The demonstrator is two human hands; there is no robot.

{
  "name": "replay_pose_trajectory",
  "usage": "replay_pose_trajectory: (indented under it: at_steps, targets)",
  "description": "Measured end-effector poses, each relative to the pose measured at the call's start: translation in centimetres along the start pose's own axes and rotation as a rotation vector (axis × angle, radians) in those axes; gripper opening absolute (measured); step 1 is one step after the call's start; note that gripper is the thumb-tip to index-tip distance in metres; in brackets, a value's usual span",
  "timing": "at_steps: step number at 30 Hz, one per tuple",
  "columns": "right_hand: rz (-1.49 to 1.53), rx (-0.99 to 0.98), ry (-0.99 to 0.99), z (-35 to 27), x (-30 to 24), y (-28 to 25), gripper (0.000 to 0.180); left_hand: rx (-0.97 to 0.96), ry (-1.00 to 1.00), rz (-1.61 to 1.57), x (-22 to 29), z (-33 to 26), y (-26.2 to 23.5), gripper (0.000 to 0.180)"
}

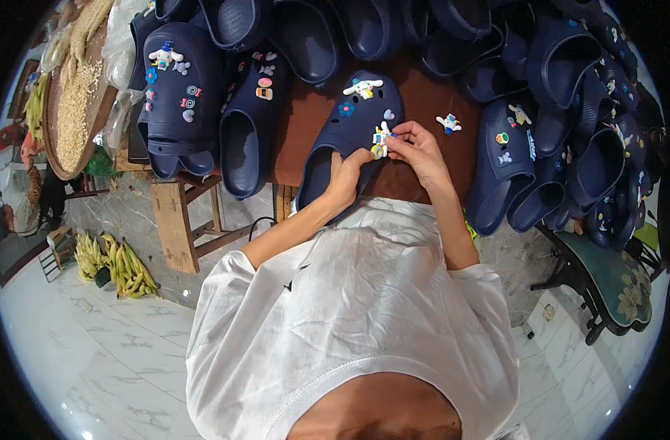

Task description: Attaching decorative shoe charms into the holes of blue clog-style shoes.

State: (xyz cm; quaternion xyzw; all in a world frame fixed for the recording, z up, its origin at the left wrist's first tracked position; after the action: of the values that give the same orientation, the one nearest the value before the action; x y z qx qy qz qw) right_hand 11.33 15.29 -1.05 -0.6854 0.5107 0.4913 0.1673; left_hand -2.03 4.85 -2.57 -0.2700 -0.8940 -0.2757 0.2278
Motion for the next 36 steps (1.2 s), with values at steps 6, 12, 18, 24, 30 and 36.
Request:
replay_pose_trajectory:
  at_steps: [6, 12, 18, 24, 30, 36]
  targets:
    - [-0.01, 0.059, -0.001, 0.0, 0.5, 0.1, 0.027, -0.15, 0.012, -0.017, 0.0, 0.2, -0.2, 0.054]
    - [-0.014, 0.205, -0.287, -1.7, 1.8, 1.3, 0.027, -0.085, 0.203, 0.025, 1.4, -1.5, 1.7, 0.015]
    - [-0.366, 0.203, -0.507, -5.1, 0.2, 3.5, 0.023, -0.135, 0.177, 0.197, 2.0, -3.7, -0.4, 0.031]
    - [-0.565, 0.325, -0.619, -5.1, -0.6, 4.8, 0.025, -0.121, 0.247, 0.173, 2.1, -4.8, 0.4, 0.023]
    - [-0.567, 0.3, -0.592, -4.9, -0.1, 4.7, 0.025, -0.123, 0.368, 0.119, 0.6, -4.2, -0.1, 0.02]
    - [-0.638, 0.321, -0.606, -4.8, -0.2, 4.8, 0.025, -0.103, 0.402, 0.087, 0.6, -4.1, 0.3, 0.019]
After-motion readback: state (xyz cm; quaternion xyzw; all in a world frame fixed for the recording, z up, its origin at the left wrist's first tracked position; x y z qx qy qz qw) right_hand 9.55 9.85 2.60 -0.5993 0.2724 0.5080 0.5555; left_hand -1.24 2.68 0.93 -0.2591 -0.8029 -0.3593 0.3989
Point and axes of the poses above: each hand's wrist, its own z-axis towards the middle knuckle, its own y-axis out of the palm, x = y × z, the point moved 4 cm from there along z, towards the middle knuckle, and after that the axes turned 3 degrees about -y, right-handed, at the moved point
